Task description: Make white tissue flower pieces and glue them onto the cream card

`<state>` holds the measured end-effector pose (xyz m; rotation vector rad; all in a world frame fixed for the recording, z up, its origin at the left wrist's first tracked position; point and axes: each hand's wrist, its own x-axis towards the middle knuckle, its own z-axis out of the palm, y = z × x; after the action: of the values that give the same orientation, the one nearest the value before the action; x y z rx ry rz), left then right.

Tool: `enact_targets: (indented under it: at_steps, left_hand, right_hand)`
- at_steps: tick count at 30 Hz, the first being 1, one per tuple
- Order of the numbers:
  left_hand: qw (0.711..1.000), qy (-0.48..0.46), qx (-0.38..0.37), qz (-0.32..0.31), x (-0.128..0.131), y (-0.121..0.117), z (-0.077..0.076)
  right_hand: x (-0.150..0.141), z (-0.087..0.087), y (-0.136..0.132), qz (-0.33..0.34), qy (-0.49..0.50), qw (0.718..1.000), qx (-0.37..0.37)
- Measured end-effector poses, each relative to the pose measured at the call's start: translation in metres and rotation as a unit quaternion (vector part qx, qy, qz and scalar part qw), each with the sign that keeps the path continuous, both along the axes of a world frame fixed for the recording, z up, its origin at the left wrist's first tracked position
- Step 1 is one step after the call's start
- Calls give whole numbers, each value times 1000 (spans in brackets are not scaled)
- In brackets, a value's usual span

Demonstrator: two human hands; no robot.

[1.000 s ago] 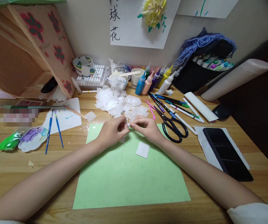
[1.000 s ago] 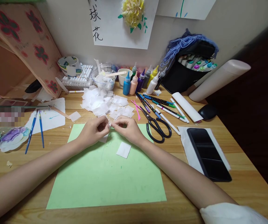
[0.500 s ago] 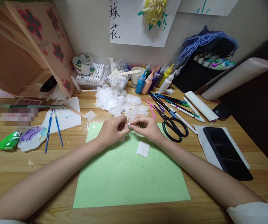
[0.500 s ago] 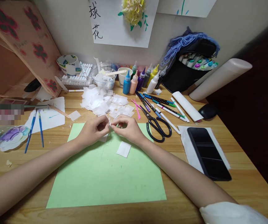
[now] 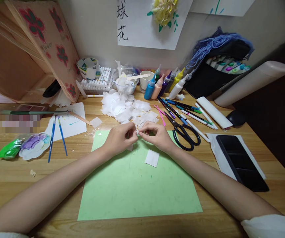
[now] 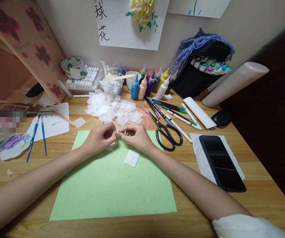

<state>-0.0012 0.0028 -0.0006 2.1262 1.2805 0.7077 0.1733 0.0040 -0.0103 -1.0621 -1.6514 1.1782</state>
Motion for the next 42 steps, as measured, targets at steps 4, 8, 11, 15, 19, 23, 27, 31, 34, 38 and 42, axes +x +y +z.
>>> enact_targets:
  at_steps: [4,8,11,15,19,23,27,31,34,38,42]
  left_hand:
    - [1000,-1,0,0,0,-1,0]
    - [1000,-3,1,0,0,-1,0]
    - [1000,-5,3,0,0,-1,0]
    - [1000,-3,1,0,0,-1,0]
    - [1000,1,5,-4,0,-1,-1]
    - [999,-10,41,-2,-1,-1,0]
    - [995,-52,82,7,-1,-1,0]
    - [994,-82,75,-14,-1,-2,-1]
    - [993,-99,66,-15,-1,-2,-1]
    - [993,-103,59,3,-1,-2,0]
    - [988,-129,50,63,-1,0,0]
  right_hand:
    - [0,0,0,0,-2,1000,0]
    - [0,0,0,4,-4,1000,3]
    - [0,-1,0,3,-6,1000,3]
    - [0,-1,0,2,-7,1000,0]
    - [0,0,0,-1,-12,1000,4]
    - [0,-1,0,-13,-2,1000,8]
    - [-1,-4,1,-46,9,999,15]
    - [0,-7,1,-47,1,999,19]
    - [0,-6,0,-46,-8,999,26]
    - [-1,-4,-1,-42,-18,998,36]
    - [0,-6,1,-76,-5,997,20]
